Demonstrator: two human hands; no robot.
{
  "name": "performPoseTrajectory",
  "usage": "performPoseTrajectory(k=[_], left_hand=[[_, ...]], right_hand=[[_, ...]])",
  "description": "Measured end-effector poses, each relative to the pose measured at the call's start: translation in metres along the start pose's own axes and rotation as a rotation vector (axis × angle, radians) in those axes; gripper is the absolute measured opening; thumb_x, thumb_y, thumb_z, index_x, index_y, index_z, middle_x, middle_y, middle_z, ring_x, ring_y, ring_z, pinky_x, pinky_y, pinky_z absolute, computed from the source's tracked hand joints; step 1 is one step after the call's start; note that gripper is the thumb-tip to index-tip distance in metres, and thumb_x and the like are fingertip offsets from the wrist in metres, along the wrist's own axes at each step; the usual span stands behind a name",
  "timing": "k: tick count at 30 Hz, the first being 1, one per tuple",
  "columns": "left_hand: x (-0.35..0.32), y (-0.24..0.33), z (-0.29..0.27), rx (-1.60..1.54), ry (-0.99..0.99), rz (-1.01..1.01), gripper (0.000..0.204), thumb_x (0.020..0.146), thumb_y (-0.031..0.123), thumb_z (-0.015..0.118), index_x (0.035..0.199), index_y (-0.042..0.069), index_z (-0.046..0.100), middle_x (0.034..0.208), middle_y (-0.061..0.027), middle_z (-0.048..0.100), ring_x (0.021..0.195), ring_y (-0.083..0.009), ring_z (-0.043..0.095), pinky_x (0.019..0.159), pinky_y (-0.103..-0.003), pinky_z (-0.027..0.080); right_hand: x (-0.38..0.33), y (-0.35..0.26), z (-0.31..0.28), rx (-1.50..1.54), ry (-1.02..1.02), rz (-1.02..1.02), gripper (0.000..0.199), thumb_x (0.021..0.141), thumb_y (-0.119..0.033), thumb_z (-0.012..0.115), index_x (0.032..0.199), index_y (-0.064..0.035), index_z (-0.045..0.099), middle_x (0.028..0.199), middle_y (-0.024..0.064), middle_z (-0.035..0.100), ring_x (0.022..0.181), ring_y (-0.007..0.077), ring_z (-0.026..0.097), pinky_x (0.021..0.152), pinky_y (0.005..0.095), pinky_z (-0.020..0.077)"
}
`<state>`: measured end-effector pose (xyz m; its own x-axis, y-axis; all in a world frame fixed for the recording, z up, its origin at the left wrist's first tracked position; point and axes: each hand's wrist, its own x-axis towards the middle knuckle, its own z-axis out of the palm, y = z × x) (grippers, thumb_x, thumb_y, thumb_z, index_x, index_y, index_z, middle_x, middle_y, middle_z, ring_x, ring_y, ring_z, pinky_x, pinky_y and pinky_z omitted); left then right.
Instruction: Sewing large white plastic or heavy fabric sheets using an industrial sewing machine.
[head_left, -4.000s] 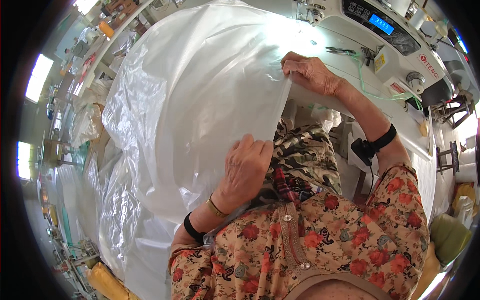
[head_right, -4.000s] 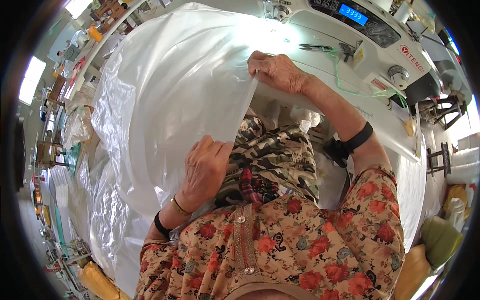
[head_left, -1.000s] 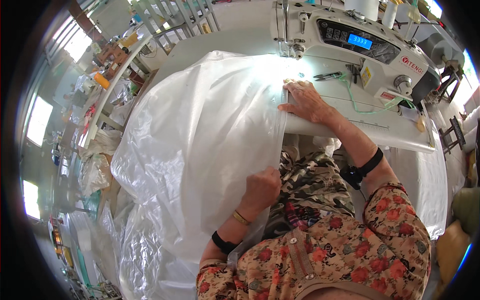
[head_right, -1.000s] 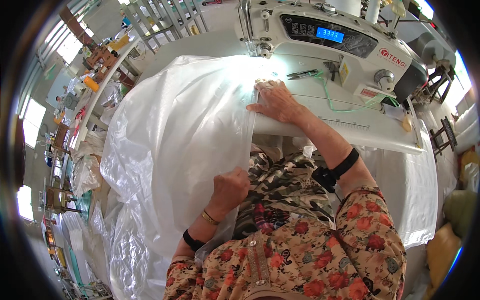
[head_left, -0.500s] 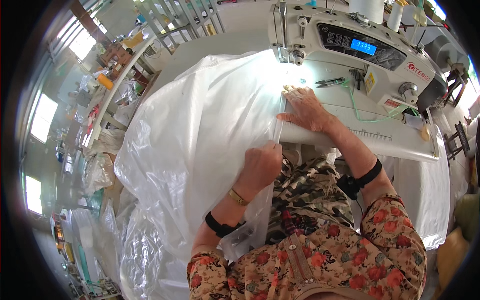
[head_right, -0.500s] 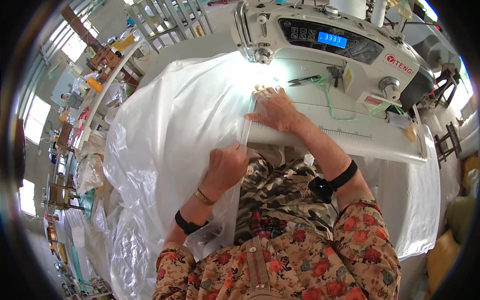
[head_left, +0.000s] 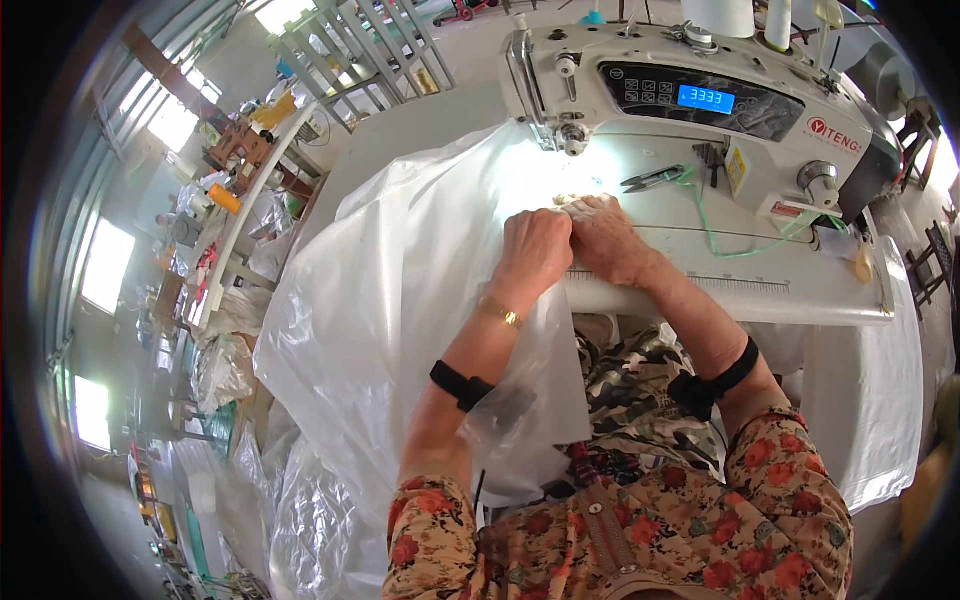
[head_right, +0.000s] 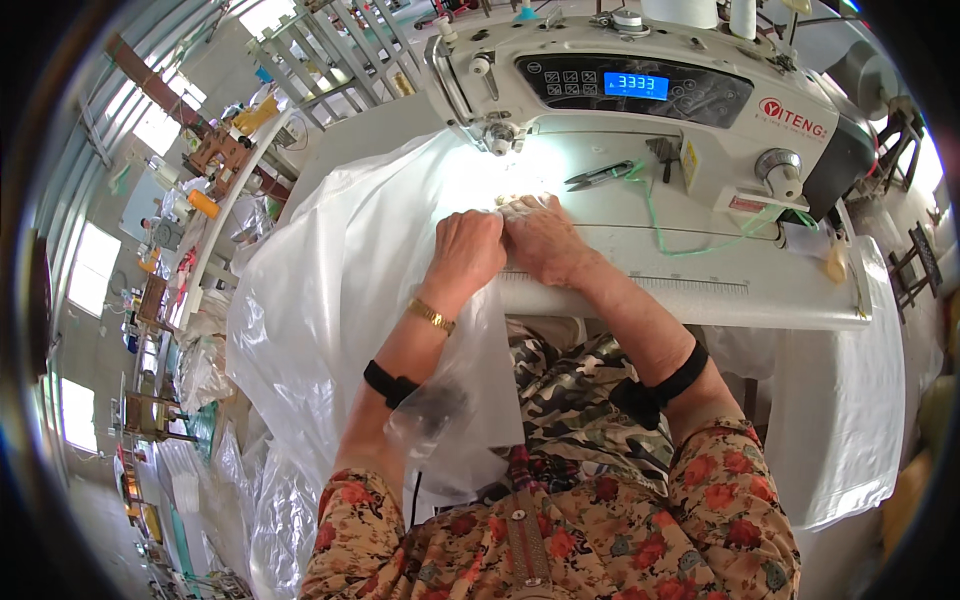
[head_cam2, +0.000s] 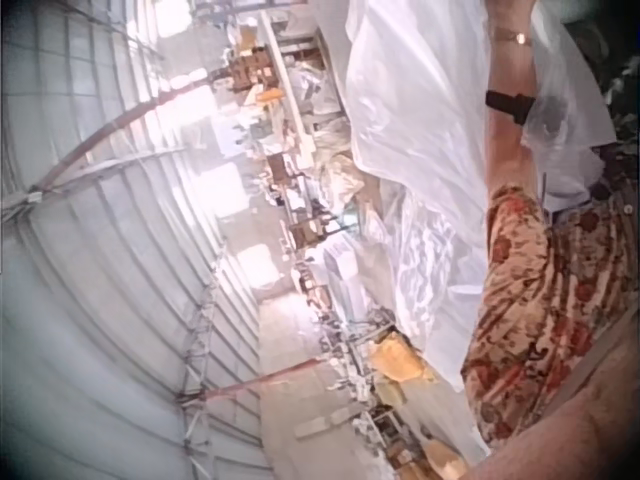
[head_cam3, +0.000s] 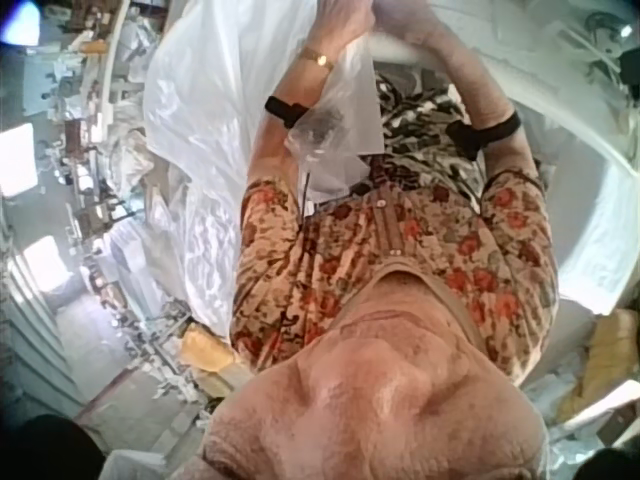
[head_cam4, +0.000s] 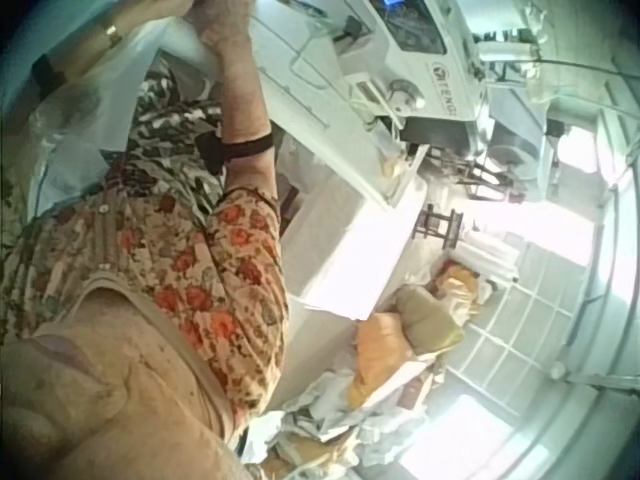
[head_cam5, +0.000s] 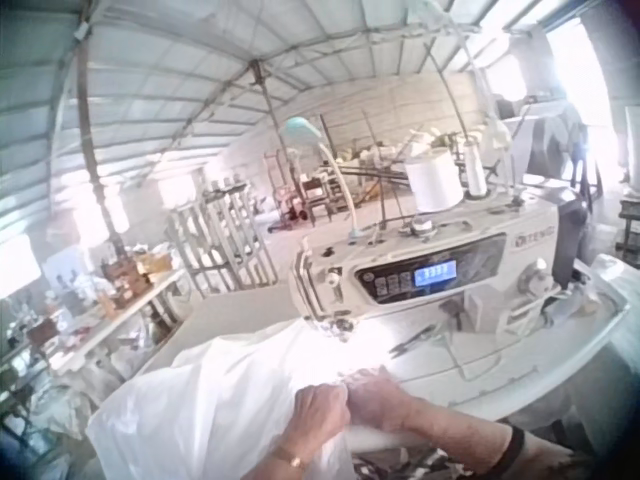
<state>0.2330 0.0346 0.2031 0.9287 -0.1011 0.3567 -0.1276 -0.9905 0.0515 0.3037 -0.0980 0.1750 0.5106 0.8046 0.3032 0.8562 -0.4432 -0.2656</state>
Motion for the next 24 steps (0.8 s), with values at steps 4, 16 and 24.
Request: performPoseTrajectory(k=[4,16,24], left_hand=[[-0.002,-0.007,0.004,-0.111,0.060,-0.136,0.015,0.083,0.012,0.059,0.080,-0.001,0.066,0.078,-0.0213,0.066,0.076,-0.0420,0.064,0.070,-0.049,0.050],[-0.232,0.054,-0.130,-1.193,-0.061,-0.027,0.039,0.091,0.033,0.066,0.114,0.001,0.069,0.105,-0.0144,0.073,0.091,-0.0279,0.072,0.083,-0.035,0.055],[-0.309,0.067,-0.063,-1.444,-0.435,-0.249,0.027,0.096,0.013,0.058,0.117,-0.003,0.065,0.122,-0.0160,0.066,0.118,-0.0307,0.060,0.102,-0.037,0.045]], right_hand=[[0.005,0.001,0.007,0.057,-0.049,0.071,0.038,0.090,-0.016,0.049,0.125,-0.0018,0.057,0.122,0.0169,0.062,0.120,0.0313,0.053,0.102,0.0473,0.0363],[-0.002,0.010,0.014,0.199,0.218,0.105,0.042,0.082,0.001,0.053,0.124,0.0014,0.055,0.127,0.0190,0.058,0.124,0.0308,0.051,0.107,0.0395,0.0362],[-0.070,-0.026,0.004,-0.138,0.396,-0.264,0.040,0.081,-0.004,0.056,0.121,-0.0011,0.052,0.125,0.0137,0.054,0.127,0.0313,0.046,0.110,0.0491,0.0328]])
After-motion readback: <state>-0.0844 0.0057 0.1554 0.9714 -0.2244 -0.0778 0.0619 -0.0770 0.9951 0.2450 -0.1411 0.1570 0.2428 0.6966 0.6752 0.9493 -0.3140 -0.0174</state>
